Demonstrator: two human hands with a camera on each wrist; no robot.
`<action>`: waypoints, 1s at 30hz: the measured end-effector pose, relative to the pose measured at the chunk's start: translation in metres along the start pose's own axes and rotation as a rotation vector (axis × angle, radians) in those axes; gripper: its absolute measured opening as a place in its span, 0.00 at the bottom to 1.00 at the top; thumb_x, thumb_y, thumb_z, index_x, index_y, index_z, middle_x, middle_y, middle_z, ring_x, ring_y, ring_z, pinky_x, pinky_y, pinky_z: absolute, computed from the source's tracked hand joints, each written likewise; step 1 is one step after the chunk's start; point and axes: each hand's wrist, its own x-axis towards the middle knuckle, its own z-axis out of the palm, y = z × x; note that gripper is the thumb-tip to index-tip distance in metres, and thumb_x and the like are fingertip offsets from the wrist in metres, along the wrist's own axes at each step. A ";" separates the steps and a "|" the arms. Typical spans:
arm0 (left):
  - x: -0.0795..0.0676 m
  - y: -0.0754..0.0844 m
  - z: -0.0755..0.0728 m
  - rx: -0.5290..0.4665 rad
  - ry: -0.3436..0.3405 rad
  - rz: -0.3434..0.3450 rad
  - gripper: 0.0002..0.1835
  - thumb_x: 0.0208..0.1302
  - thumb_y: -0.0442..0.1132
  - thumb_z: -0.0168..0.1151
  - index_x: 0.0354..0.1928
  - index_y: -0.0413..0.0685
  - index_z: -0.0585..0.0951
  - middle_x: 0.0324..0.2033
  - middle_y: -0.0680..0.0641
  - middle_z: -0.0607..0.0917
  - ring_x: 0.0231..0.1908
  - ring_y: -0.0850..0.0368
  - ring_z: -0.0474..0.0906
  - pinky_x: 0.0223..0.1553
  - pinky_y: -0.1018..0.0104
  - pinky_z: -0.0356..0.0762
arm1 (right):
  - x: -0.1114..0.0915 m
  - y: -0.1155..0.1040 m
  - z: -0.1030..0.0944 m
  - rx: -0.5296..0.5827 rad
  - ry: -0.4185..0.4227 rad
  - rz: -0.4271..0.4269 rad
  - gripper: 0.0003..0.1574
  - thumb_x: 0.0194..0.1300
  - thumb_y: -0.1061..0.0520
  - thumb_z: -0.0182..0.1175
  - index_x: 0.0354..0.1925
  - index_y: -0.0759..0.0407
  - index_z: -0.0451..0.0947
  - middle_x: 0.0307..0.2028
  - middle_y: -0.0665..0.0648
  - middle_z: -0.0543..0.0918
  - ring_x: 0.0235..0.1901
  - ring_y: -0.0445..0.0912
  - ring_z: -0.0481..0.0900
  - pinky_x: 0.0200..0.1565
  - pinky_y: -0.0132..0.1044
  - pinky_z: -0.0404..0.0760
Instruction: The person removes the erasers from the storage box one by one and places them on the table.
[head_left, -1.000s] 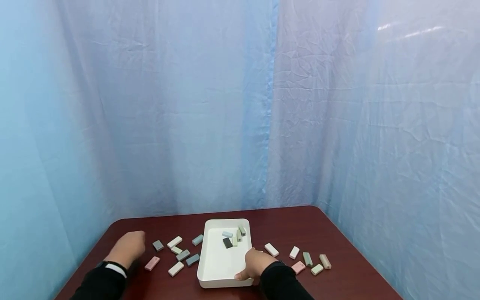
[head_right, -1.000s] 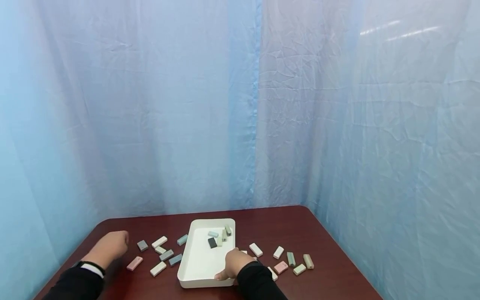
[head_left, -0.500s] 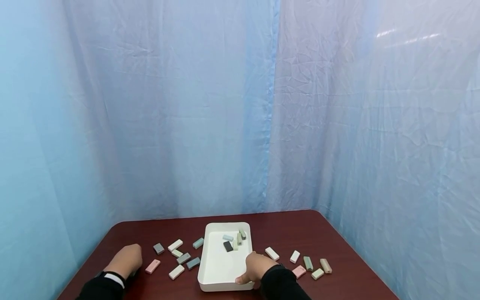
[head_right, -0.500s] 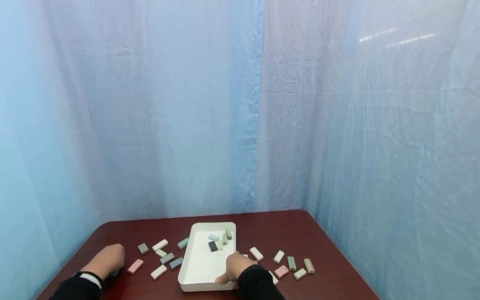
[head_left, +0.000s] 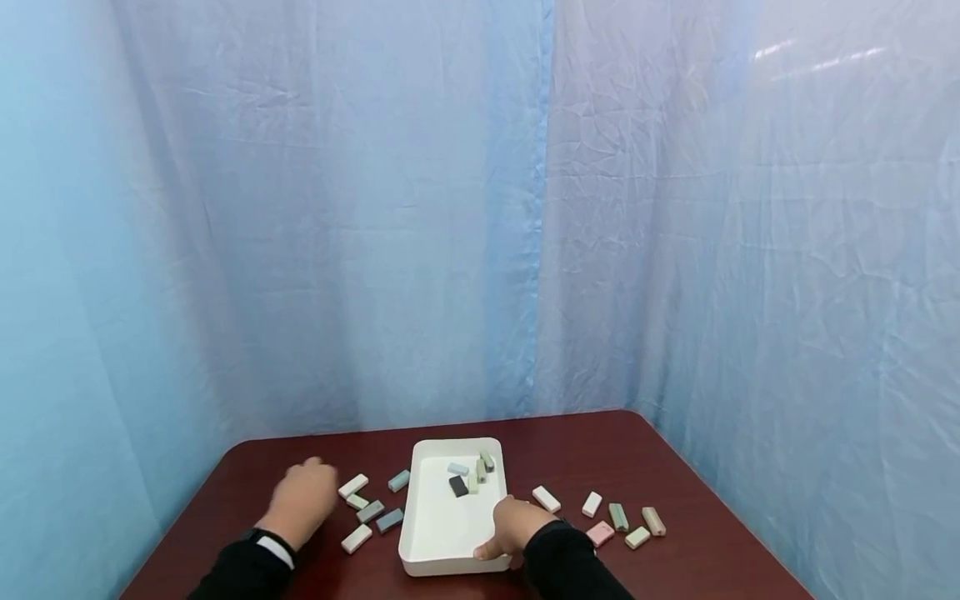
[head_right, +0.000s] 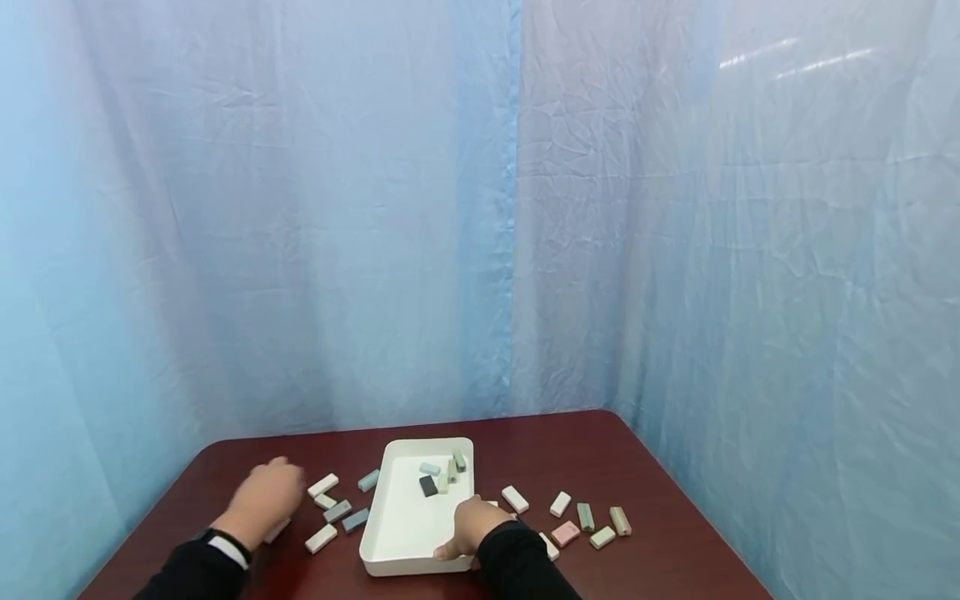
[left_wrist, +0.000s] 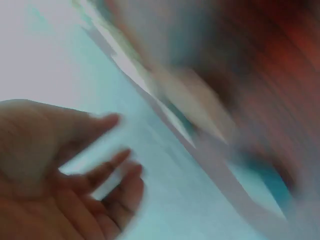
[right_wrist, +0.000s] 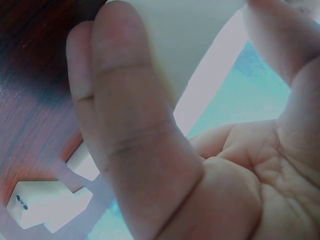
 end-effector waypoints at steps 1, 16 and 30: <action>0.005 0.014 0.001 -0.039 0.016 0.054 0.06 0.71 0.32 0.64 0.40 0.43 0.89 0.36 0.43 0.83 0.38 0.46 0.81 0.42 0.46 0.83 | -0.001 0.000 0.001 -0.008 0.000 -0.004 0.33 0.62 0.39 0.78 0.45 0.67 0.86 0.59 0.67 0.86 0.49 0.57 0.87 0.55 0.54 0.85; 0.063 0.134 0.028 -0.129 -0.399 0.356 0.27 0.70 0.44 0.70 0.70 0.56 0.81 0.66 0.44 0.81 0.63 0.49 0.82 0.63 0.50 0.80 | -0.009 -0.008 0.004 0.074 -0.031 0.036 0.34 0.64 0.39 0.75 0.42 0.71 0.85 0.25 0.62 0.83 0.20 0.49 0.78 0.48 0.47 0.83; 0.070 0.154 0.041 -0.054 -0.310 0.484 0.10 0.62 0.41 0.78 0.31 0.56 0.82 0.27 0.57 0.79 0.28 0.63 0.72 0.36 0.66 0.73 | -0.012 0.000 -0.001 0.115 -0.007 0.031 0.30 0.64 0.40 0.76 0.39 0.68 0.84 0.21 0.59 0.83 0.20 0.50 0.80 0.44 0.45 0.82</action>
